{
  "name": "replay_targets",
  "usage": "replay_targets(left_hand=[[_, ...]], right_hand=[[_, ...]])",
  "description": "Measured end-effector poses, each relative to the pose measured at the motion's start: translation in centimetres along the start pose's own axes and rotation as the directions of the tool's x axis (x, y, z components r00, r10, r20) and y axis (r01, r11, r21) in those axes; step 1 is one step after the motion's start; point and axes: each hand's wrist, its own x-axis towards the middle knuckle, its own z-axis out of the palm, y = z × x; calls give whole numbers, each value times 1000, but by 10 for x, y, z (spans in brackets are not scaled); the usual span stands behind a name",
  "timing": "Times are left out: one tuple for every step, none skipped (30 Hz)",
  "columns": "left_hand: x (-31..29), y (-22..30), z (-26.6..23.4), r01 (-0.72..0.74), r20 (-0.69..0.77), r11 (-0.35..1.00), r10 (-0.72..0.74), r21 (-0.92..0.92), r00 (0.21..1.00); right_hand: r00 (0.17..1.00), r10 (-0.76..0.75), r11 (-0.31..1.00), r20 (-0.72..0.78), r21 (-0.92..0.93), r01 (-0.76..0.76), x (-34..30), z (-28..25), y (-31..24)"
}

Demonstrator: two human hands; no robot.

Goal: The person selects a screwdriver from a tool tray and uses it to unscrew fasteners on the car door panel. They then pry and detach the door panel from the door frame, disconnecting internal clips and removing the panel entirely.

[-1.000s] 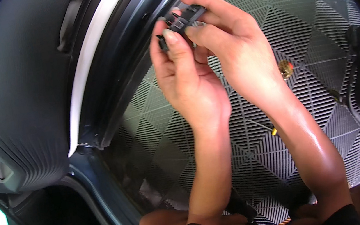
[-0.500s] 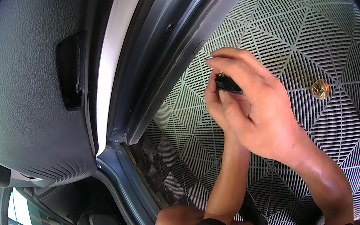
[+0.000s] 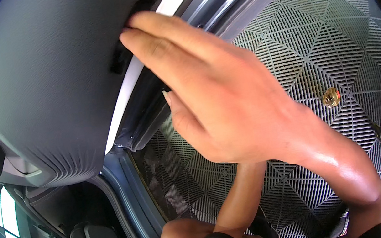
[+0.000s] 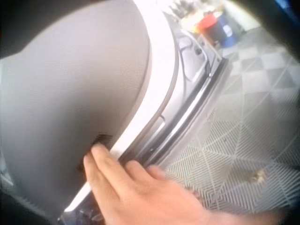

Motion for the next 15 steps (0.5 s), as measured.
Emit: replay_targets(left_hand=[[-3,3,6,-7,6,1000,7,-1,1000],[-8,11,7,-22,-2,1000,22,17,1000],[-13,20,9,-38,-14,999,39,33,999],[-14,20,13,-36,-11,999,37,29,999],[-14,18,17,-24,-7,999,24,23,1000],[-18,19,20,-22,-14,999,22,26,1000],[-20,23,24,-32,-21,999,33,31,999],[-23,24,26,-17,-46,999,19,46,999],[-26,24,27,0,-73,998,4,58,997],[-28,24,28,10,-48,998,-7,67,999],[-30,25,28,16,-26,997,-14,79,1000],[-33,26,28,22,-5,996,-22,91,1000],[-33,25,31,16,-8,994,-15,105,1000],[-34,25,32,5,-14,993,-4,117,1000],[-29,24,25,-18,69,990,8,142,998]], right_hand=[[999,-14,999,40,-32,15,2,-1,-2],[997,-26,999,79,-39,29,3,1,-8],[994,-61,990,94,-124,73,7,10,-9],[988,-89,963,125,-242,117,11,13,-4],[983,-59,952,173,-286,107,14,13,2],[975,-65,946,214,-298,128,23,10,6],[965,-69,939,255,-309,149,33,7,10],[953,-72,932,294,-320,169,38,4,11],[935,-1,923,354,-360,138,43,1,6],[938,-30,929,345,-338,153,42,0,8],[942,-59,934,330,-314,169,43,0,13],[945,-88,938,314,-292,184,43,-1,16],[941,-85,945,328,-272,180,43,-3,20],[935,-86,952,344,-247,179,43,-4,21],[929,-87,959,360,-222,176,44,-6,21]])
